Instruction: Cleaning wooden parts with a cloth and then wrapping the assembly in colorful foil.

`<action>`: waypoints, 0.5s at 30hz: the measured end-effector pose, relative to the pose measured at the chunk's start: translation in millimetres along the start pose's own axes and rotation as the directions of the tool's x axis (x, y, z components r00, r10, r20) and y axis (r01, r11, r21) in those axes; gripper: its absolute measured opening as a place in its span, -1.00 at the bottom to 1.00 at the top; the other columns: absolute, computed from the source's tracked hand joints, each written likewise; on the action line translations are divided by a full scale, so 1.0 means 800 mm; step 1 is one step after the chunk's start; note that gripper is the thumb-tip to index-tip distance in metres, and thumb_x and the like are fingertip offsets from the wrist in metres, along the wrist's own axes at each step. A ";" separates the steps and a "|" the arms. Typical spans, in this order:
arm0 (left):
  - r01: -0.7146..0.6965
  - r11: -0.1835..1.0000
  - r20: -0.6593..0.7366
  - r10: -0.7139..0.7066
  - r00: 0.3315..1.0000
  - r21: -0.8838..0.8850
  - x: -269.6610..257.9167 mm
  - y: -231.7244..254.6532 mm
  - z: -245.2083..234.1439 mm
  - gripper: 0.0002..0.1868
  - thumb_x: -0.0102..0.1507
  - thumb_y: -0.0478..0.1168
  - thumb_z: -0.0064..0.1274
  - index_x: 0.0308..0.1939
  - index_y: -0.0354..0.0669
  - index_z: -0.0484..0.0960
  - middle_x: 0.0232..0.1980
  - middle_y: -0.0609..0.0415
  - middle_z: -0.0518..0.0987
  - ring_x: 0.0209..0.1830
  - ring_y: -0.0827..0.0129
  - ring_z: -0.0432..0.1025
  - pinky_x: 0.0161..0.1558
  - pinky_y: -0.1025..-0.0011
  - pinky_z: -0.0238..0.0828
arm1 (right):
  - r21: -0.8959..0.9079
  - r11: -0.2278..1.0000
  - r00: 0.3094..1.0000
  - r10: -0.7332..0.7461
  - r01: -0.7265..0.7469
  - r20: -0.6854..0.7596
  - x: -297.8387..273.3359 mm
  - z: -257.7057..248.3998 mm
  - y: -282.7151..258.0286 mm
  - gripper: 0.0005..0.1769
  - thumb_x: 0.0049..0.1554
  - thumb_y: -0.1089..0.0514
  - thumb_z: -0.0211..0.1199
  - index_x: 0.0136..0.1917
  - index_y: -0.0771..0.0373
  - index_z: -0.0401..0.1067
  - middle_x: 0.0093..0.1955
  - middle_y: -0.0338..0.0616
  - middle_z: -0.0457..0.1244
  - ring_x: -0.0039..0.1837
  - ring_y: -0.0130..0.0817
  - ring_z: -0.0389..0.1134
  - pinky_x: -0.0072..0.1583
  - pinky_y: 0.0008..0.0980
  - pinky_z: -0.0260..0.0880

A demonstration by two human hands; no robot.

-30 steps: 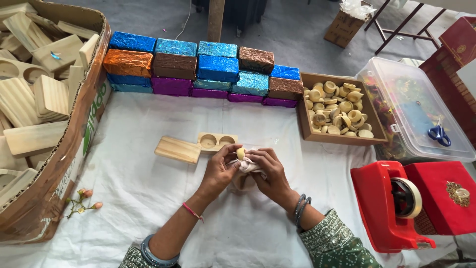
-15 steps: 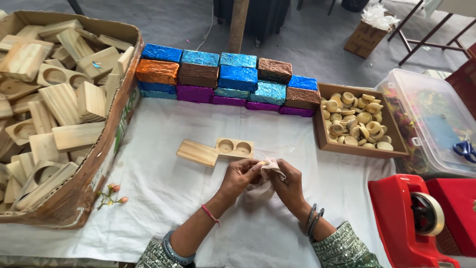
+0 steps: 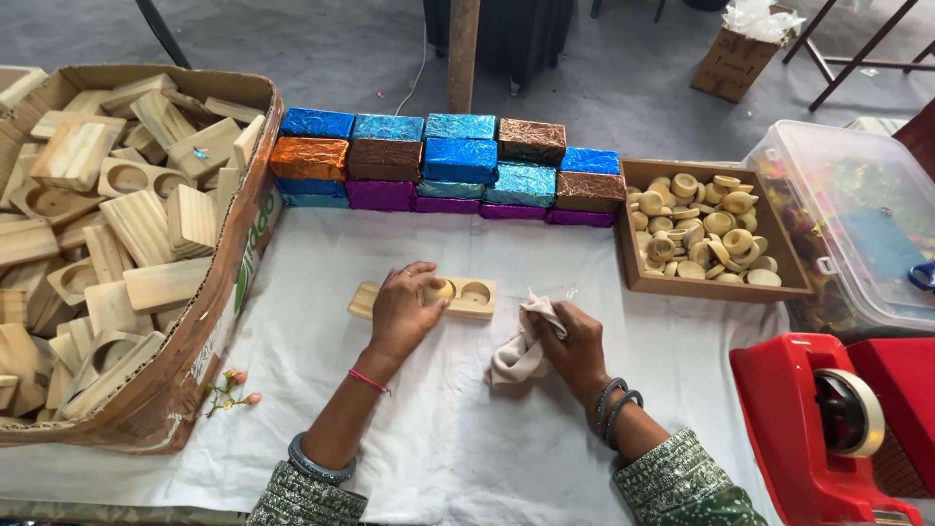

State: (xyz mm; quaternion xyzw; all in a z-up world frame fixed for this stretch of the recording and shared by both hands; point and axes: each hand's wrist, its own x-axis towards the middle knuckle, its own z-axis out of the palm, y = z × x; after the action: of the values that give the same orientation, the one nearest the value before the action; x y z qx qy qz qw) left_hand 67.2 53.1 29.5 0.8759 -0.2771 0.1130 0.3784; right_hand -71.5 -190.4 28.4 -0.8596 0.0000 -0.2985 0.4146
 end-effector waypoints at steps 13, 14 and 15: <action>0.008 0.928 0.204 -0.091 0.975 0.373 -0.016 0.000 0.012 -0.67 0.28 -0.01 0.06 0.11 0.25 0.71 0.49 0.14 0.34 0.56 0.23 0.06 0.54 -0.09 -0.28 | 0.010 0.997 0.996 -0.076 0.076 0.052 0.002 -0.003 -0.009 -0.84 0.15 0.18 0.35 -0.08 0.33 0.49 -0.25 -0.05 0.33 -0.24 -0.22 0.38 -0.18 -0.26 0.37; 0.038 0.922 0.230 -0.136 0.964 0.385 -0.016 0.005 0.009 -0.66 0.30 0.00 0.00 0.13 0.25 0.70 0.50 0.17 0.32 0.57 0.24 0.04 0.55 -0.08 -0.31 | 0.014 0.997 0.996 -0.072 0.072 0.052 0.002 -0.003 -0.010 -0.84 0.16 0.17 0.35 -0.08 0.33 0.49 -0.24 -0.05 0.33 -0.24 -0.21 0.38 -0.17 -0.26 0.37; 0.069 0.915 0.253 -0.181 0.950 0.397 -0.015 0.010 0.007 -0.64 0.31 0.02 -0.05 0.14 0.26 0.68 0.51 0.19 0.29 0.58 0.25 0.02 0.57 -0.08 -0.35 | 0.016 0.997 0.996 -0.070 0.070 0.052 0.003 -0.003 -0.011 -0.83 0.16 0.17 0.35 -0.09 0.33 0.48 -0.24 -0.05 0.33 -0.24 -0.19 0.39 -0.16 -0.25 0.37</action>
State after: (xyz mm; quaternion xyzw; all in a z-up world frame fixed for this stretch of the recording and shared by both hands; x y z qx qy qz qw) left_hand 52.6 49.4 25.4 0.9560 -0.2439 0.0135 0.1625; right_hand -73.4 -187.3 36.8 -0.8637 -0.0432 -0.2900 0.4099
